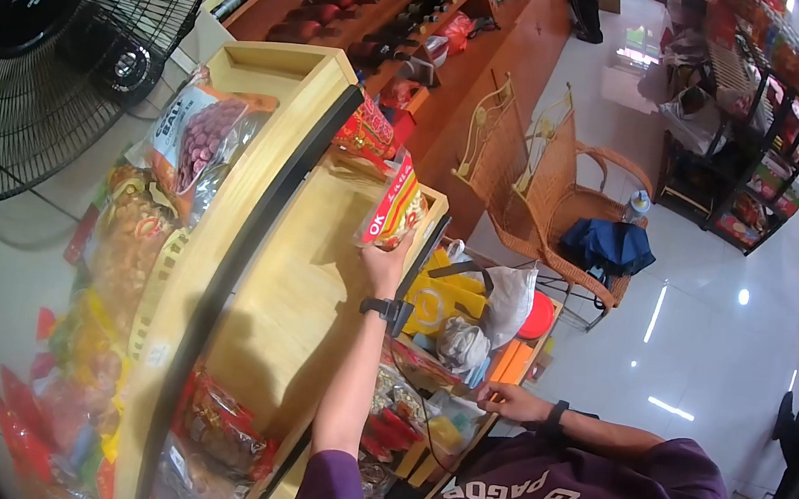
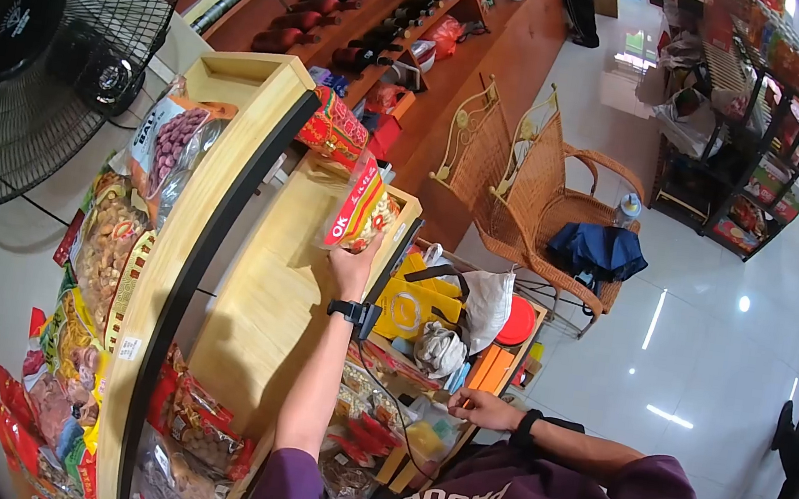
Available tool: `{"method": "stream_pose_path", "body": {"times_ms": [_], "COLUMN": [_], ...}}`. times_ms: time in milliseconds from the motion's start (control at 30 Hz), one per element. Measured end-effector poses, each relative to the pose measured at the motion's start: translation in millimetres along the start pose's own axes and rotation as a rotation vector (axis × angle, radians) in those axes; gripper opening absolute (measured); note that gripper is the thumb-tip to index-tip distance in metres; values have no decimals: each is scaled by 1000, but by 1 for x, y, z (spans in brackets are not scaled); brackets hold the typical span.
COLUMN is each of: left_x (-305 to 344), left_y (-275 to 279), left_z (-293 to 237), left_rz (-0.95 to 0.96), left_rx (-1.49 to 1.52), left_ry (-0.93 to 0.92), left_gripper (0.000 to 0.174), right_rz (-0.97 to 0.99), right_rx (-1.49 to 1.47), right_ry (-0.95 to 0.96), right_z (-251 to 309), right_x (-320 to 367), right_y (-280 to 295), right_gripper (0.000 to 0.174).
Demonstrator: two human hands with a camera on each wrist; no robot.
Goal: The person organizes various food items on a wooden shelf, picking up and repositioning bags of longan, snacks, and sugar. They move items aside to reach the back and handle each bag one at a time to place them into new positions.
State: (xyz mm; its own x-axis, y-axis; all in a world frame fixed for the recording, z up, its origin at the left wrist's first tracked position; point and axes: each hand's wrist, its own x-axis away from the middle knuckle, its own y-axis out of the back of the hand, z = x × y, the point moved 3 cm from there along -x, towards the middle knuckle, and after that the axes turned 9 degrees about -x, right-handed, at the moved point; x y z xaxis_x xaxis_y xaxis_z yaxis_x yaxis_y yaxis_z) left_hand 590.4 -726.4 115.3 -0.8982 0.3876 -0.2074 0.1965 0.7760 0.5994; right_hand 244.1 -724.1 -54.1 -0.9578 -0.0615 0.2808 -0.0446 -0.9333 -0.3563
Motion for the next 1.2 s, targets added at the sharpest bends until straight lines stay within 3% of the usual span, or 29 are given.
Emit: {"method": "stream_pose_path", "body": {"times_ms": [100,300,400,567,600,700,733,833,933,967,1067,1100,1200], "left_x": [3,5,34,93,111,173,191,253,308,329,374,383,409], "left_y": [4,0,24,68,75,93,95,92,97,94,93,96,94], "left_z": [-2,34,37,45,45,53,65,111,143,157,168,161,156], "left_rz": [33,240,202,55,-3,-65,-79,-13,-49,-72,-79,-66,-109], "left_rx": [-2,170,-103,-71,16,119,110,456,370,393,360,404,312], "left_ry": [-33,-82,-109,-198,-155,25,-40,287,453,483,602,672,635], "left_gripper": [41,68,78,57,45,34,33,29,27,27,28,27,26], "right_rz": [18,98,121,191,205,242,241,227,310,265,85,99,22], "right_rx": [64,161,127,50,73,119,138,183,406,478,305,239,201], "right_ry": [-5,9,-62,-23,-14,-17,-41,-125,119,51,-170,-150,-356], "right_z": [-6,1,2,-24,-26,-24,-19,-10,-25,-33,-49,-83,-97], "right_x": [1,2,0,-21,-22,-34,-35,-44,-67,-70,-90,-103,-109], "right_y": [-1,-8,-9,-10,-12,-20,-25,-32,-33,-32,-36,-26,-22], "right_gripper": [19,21,24,25,25,24,24,24,29,35,43,46,49]}}
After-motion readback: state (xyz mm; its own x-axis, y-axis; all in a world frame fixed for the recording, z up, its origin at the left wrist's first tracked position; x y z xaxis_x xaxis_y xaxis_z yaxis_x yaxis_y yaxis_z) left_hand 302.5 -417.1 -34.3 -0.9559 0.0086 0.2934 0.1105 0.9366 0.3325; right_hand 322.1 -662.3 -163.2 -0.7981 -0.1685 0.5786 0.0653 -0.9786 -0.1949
